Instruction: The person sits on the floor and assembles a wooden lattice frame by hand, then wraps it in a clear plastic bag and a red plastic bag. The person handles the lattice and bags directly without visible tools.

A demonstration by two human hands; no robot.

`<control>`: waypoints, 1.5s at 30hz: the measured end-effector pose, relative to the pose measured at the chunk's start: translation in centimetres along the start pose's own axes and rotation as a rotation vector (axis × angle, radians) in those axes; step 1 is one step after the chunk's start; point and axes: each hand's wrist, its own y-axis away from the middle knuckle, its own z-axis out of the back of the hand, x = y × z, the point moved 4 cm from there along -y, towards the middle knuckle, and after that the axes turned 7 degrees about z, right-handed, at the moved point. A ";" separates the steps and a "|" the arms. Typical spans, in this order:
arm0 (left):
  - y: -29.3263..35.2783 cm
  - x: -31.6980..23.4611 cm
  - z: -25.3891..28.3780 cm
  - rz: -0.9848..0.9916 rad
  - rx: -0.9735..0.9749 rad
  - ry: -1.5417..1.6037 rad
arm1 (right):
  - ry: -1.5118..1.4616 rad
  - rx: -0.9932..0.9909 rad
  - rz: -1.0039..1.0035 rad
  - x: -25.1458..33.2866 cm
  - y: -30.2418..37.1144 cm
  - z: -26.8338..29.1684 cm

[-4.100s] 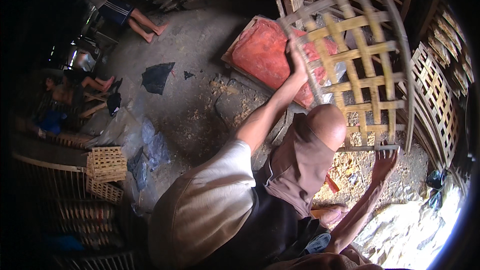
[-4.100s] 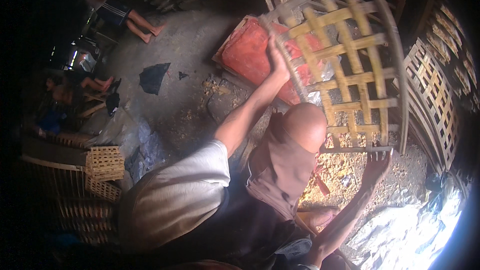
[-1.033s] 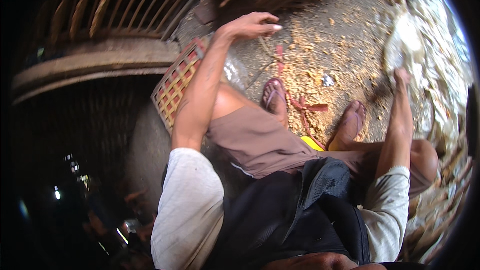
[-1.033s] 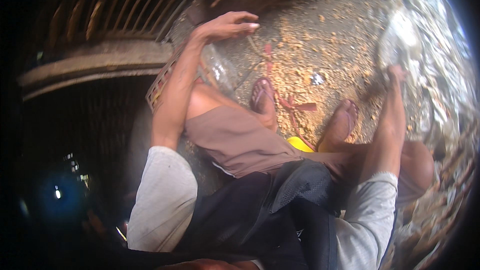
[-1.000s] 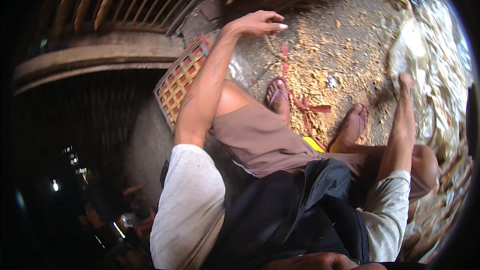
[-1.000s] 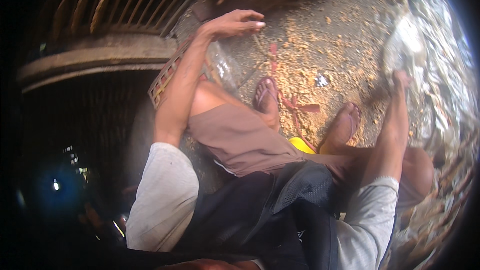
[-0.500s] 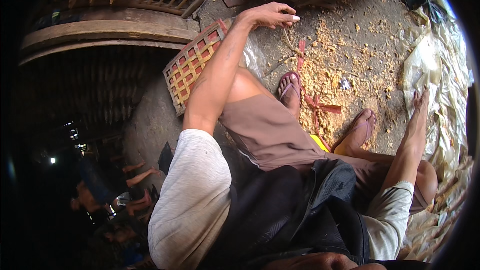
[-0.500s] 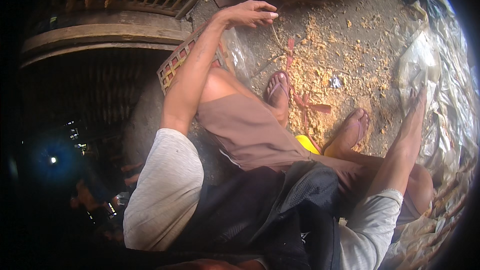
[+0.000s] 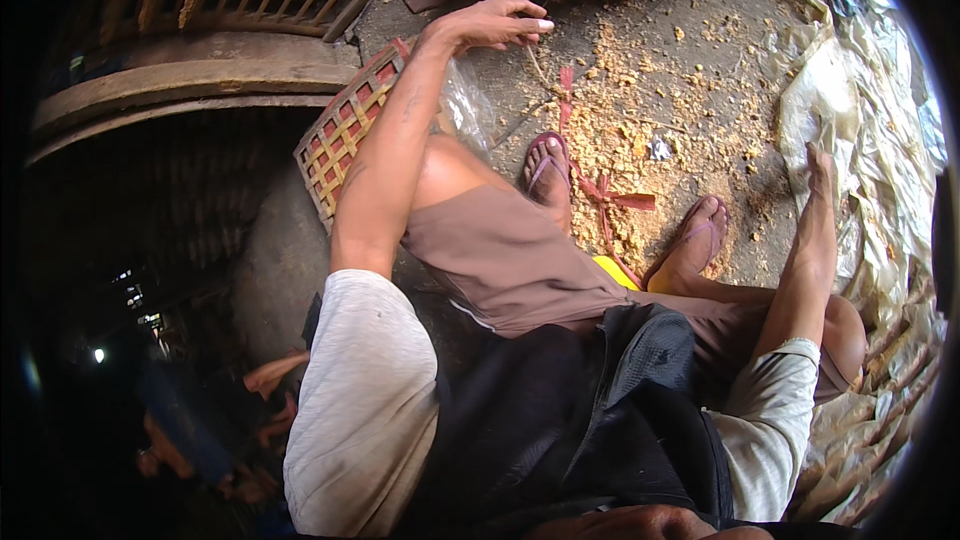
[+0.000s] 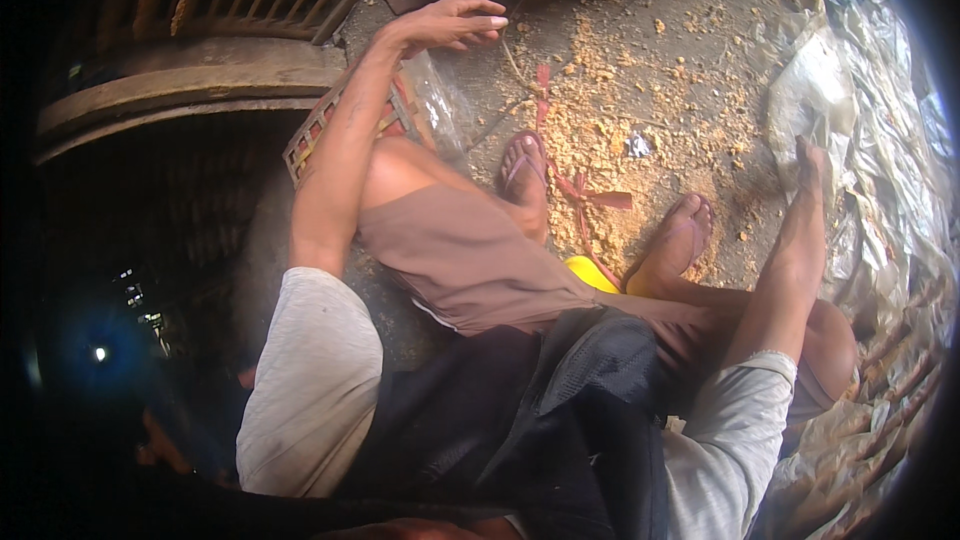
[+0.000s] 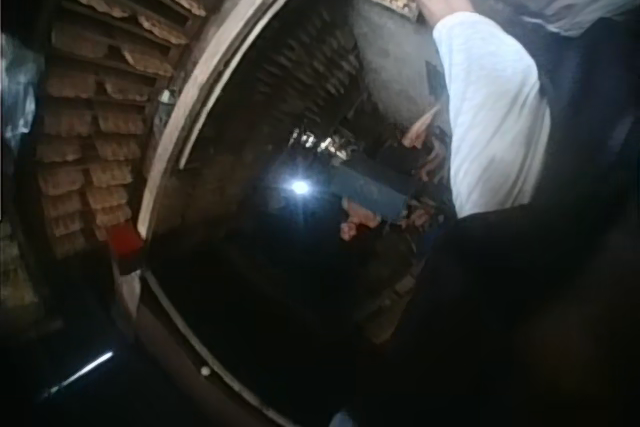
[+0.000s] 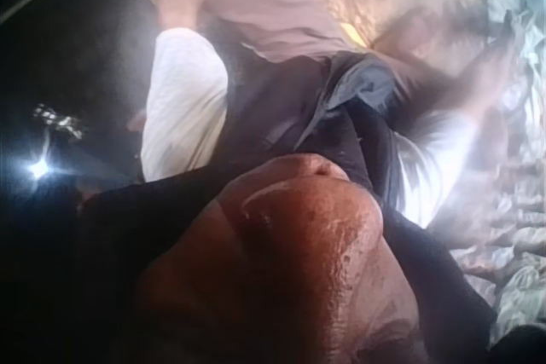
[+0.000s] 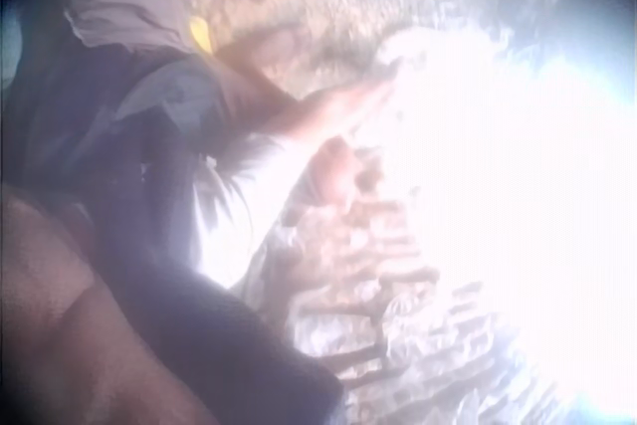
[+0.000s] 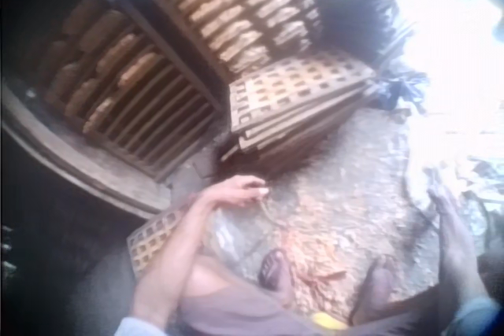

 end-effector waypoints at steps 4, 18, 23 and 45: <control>-2.9 -2.6 -1.3 -0.129 0.030 0.012 | 0.402 -0.351 -0.071 -1.9 2.5 8.2; -1.8 -4.9 -1.8 -0.121 0.090 -0.076 | -0.116 -0.374 0.463 37.0 19.0 -0.6; -0.2 -6.5 -2.0 -0.181 -0.043 -0.223 | -0.623 0.119 0.703 48.2 26.8 -7.1; 4.9 -8.4 0.4 -0.787 -0.106 0.178 | -0.512 0.328 1.088 57.0 40.8 -1.7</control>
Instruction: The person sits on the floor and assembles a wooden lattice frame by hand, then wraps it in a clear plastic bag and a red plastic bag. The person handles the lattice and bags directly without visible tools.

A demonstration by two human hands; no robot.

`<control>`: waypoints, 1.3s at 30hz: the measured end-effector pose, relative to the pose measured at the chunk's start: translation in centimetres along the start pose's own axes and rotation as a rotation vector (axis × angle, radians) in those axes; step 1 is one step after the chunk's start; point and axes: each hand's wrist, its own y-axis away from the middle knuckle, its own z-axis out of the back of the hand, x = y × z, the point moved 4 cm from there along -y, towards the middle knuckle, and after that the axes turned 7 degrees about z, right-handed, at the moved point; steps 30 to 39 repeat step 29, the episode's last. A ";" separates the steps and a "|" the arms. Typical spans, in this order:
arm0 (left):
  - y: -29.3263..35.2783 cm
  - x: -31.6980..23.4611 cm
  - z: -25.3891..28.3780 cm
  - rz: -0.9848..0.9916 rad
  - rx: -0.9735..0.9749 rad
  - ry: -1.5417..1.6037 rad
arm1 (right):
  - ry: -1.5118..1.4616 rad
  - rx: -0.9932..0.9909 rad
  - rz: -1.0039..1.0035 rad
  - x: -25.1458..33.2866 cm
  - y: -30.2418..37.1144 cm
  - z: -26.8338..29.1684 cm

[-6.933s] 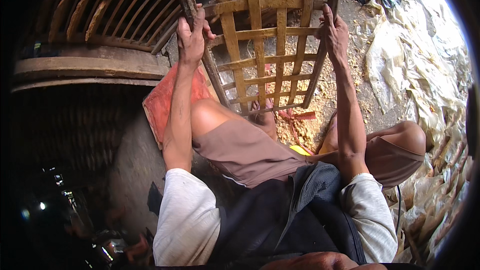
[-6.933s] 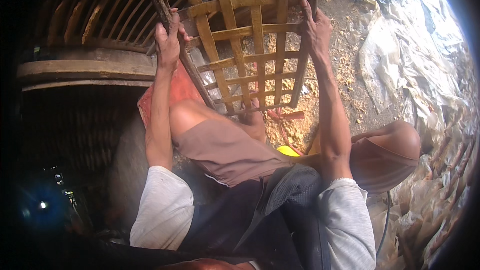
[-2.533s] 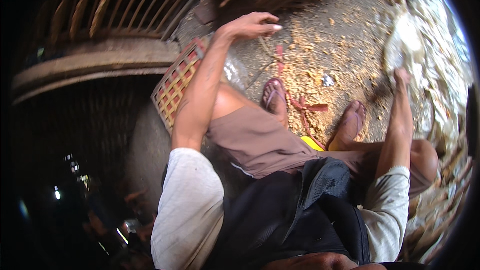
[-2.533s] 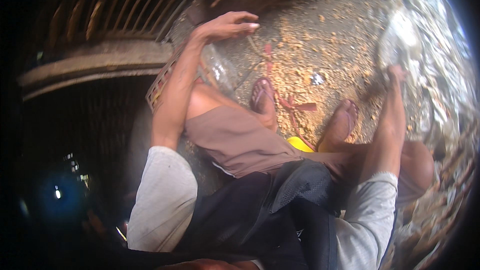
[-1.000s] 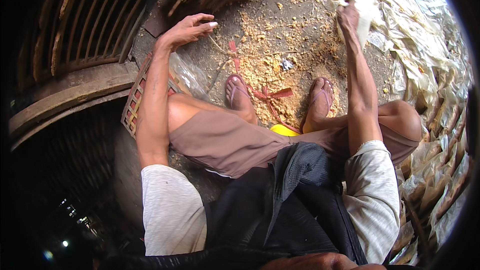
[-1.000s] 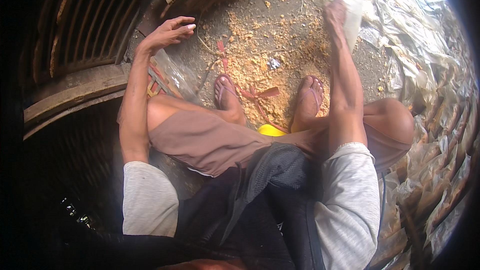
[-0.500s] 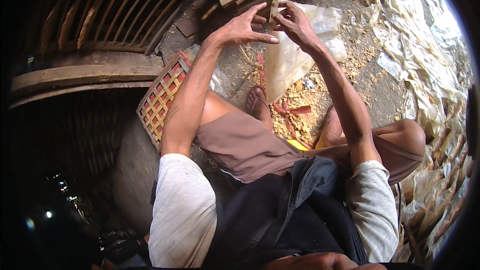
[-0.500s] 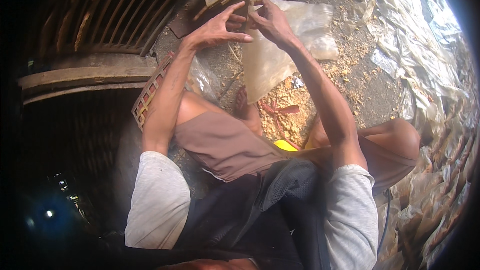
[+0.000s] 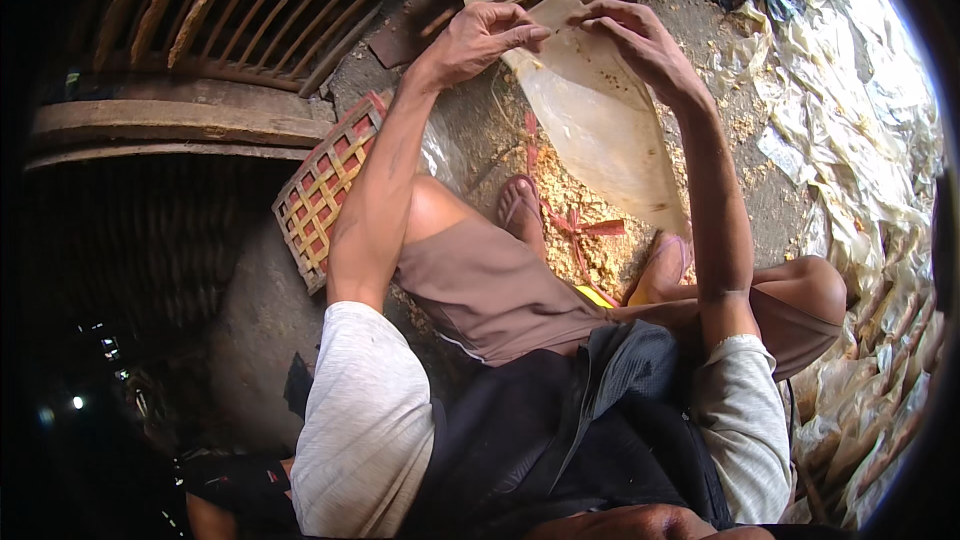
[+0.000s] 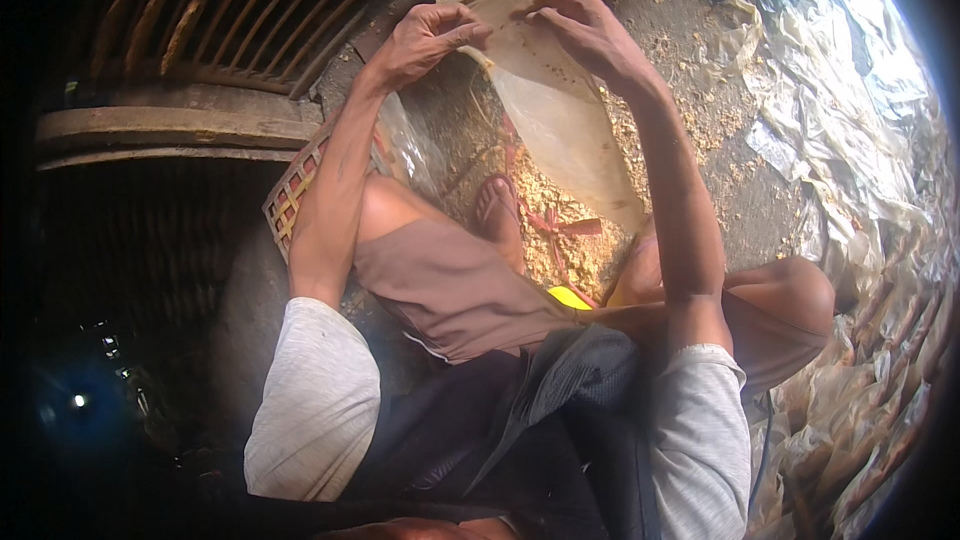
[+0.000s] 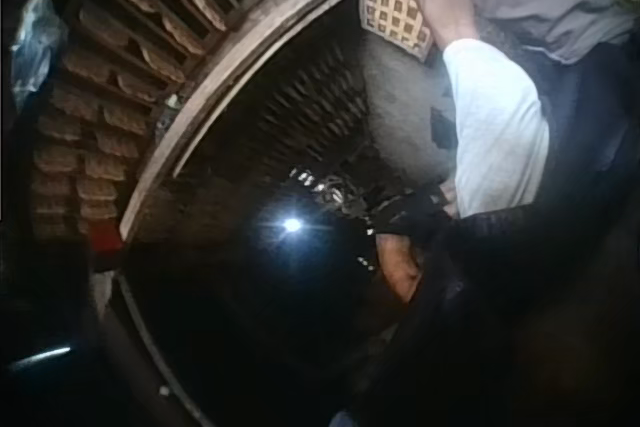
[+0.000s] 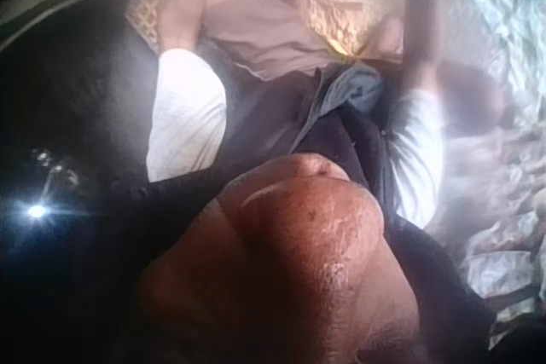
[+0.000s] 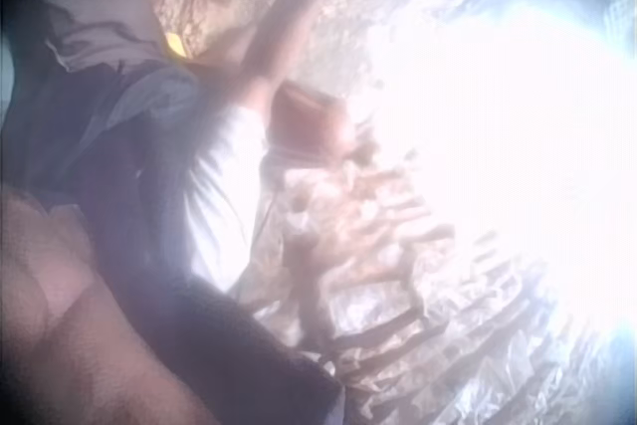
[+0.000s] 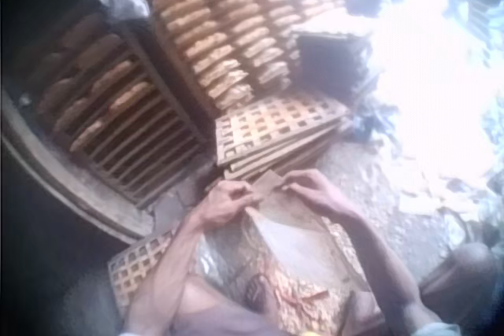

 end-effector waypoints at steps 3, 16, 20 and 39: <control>0.2 -1.5 -0.4 -0.006 -0.018 0.114 | 0.077 0.012 0.063 0.1 0.2 1.3; 1.4 -2.0 2.0 0.027 -0.285 -0.082 | 0.077 0.082 -0.144 -3.6 1.5 2.5; 2.1 -1.7 2.0 0.115 -0.272 -0.032 | 0.137 0.099 -0.170 1.3 0.5 0.7; 2.6 -1.7 4.8 -0.108 -0.460 -0.221 | 0.090 0.377 -0.100 -5.4 0.0 2.1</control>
